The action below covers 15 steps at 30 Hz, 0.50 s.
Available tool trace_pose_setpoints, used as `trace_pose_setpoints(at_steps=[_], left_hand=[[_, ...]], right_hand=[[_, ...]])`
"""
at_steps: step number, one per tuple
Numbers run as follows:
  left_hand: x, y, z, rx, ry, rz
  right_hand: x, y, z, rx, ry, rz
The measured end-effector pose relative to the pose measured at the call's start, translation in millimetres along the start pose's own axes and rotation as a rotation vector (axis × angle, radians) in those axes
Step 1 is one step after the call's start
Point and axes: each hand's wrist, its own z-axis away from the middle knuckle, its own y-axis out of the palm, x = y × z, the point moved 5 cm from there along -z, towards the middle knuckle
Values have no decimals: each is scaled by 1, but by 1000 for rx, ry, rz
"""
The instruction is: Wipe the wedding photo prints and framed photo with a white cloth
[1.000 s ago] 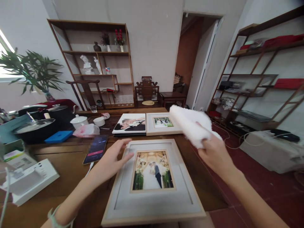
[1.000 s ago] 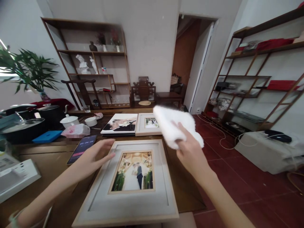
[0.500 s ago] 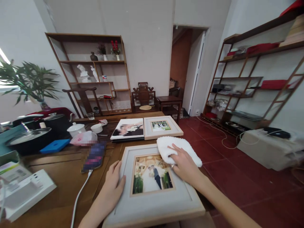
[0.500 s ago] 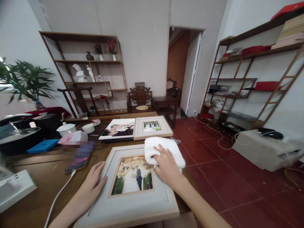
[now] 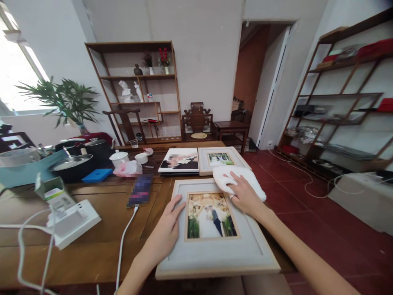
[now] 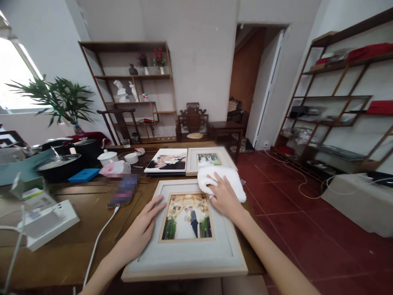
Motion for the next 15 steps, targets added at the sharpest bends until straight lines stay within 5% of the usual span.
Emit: trace_pose_setpoints(at_steps=[9, 15], left_hand=[[5, -1, -14, -107, -10, -18], [-5, -2, 1, -43, 5, 15]], right_hand=[[4, 3, -7, 70, 11, 83], [10, 4, -6, 103, 14, 95]])
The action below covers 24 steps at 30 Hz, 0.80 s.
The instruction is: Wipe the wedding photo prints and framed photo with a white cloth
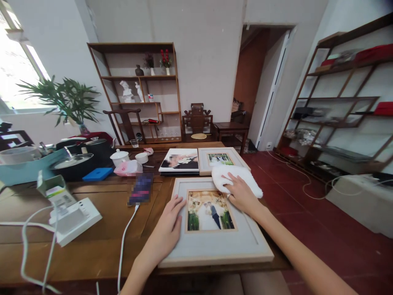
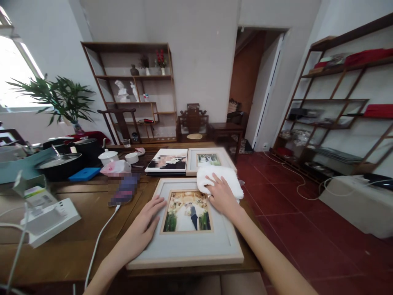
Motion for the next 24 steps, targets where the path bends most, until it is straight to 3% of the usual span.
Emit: trace_pose_setpoints(at_steps=[5, 12, 16, 19, 24], left_hand=[[4, -1, -1, -37, 8, 58], [8, 1, -4, -38, 40, 38], [7, 2, -4, -20, 23, 19], [6, 3, -4, -1, 26, 7], [4, 2, -4, 30, 42, 11]], right_hand=[[15, -6, 16, 50, -59, -2], [66, -38, 80, 190, -101, -125], [94, -42, 98, 292, -147, -222], [89, -35, 87, 182, -85, -198], [50, -23, 41, -56, -6, -45]])
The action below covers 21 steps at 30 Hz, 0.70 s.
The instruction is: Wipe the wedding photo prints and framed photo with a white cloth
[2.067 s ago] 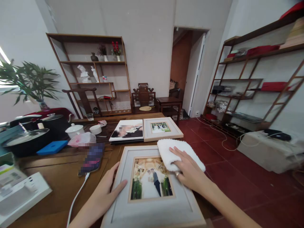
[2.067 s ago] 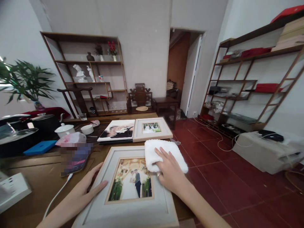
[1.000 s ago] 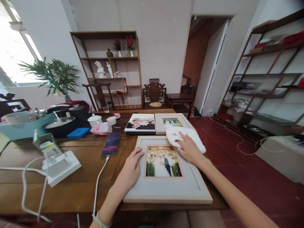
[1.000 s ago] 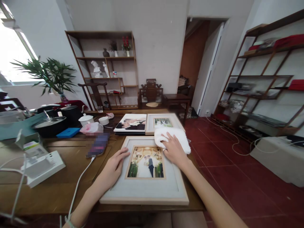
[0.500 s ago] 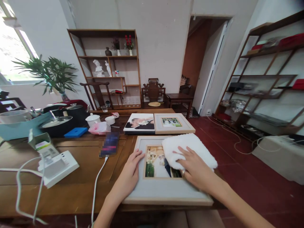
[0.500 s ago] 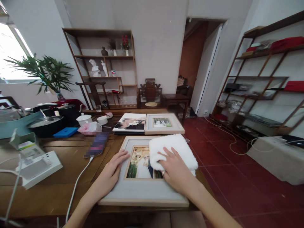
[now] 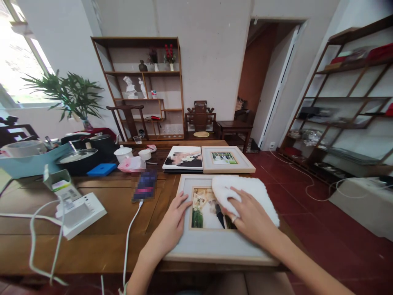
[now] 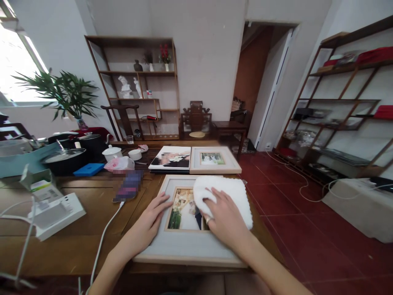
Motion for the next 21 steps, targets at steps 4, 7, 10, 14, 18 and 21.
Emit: trace_pose_setpoints(at_steps=[4, 7, 10, 14, 18, 21], left_hand=[[2, 1, 1, -10, -9, -18], [5, 3, 1, -56, -18, -42], [8, 6, 2, -97, -13, -50], [9, 7, 2, -100, -17, -51], [8, 7, 1, -83, -23, -70], [8, 7, 1, -71, -19, -70]], right_hand=[[-29, 8, -35, -35, 31, 67], [-33, 15, -45, 48, 16, 65], [-20, 16, -33, 134, -55, 21], [10, -3, 3, 230, -101, -72], [43, -31, 37, 431, -92, -167], [58, -40, 46, 508, -123, -233]])
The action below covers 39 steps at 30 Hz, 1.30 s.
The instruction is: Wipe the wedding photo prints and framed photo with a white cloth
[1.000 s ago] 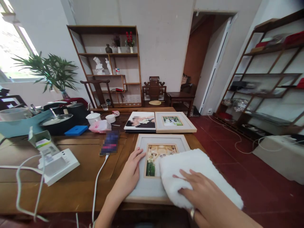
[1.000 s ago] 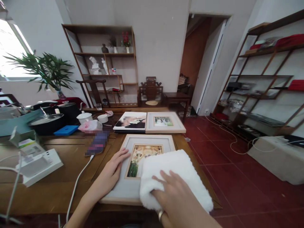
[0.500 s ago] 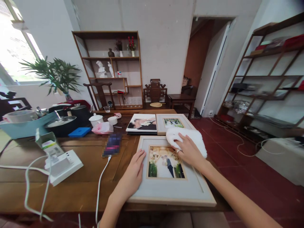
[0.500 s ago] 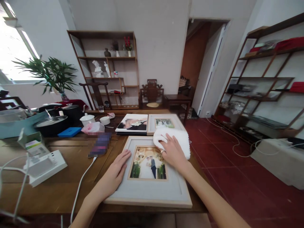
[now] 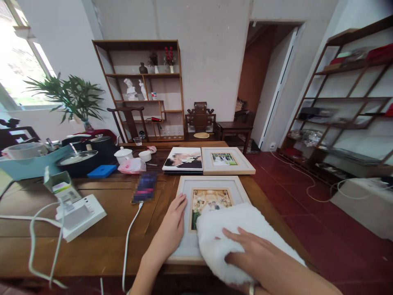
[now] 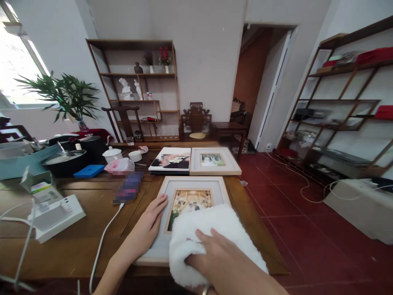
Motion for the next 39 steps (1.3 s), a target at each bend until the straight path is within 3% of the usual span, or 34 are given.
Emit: trace_pose_setpoints(at_steps=[3, 7, 15, 19, 23, 29, 34, 36, 39], left_hand=[[-1, 0, 0, 7, 6, 8], [-1, 0, 0, 16, 0, 9], [3, 1, -1, 6, -3, 14], [4, 3, -1, -11, 36, -12], [4, 3, -1, -13, 40, -30], [3, 2, -1, 4, 7, -36], [1, 0, -1, -2, -16, -10], [0, -1, 0, -7, -20, -6], [-3, -3, 1, 7, -5, -13]], right_hand=[[-9, 3, -7, -78, 23, -29], [-43, 3, -32, -273, 34, 51], [-98, -41, -86, -593, 34, 331], [-104, -27, -108, -463, -21, 321], [-97, -9, -106, -396, -8, 308], [-45, -6, -54, -235, 34, 290], [-3, 5, -11, 43, 127, 200], [3, 14, -6, 61, 96, 129], [-4, 23, -13, -73, 15, 37]])
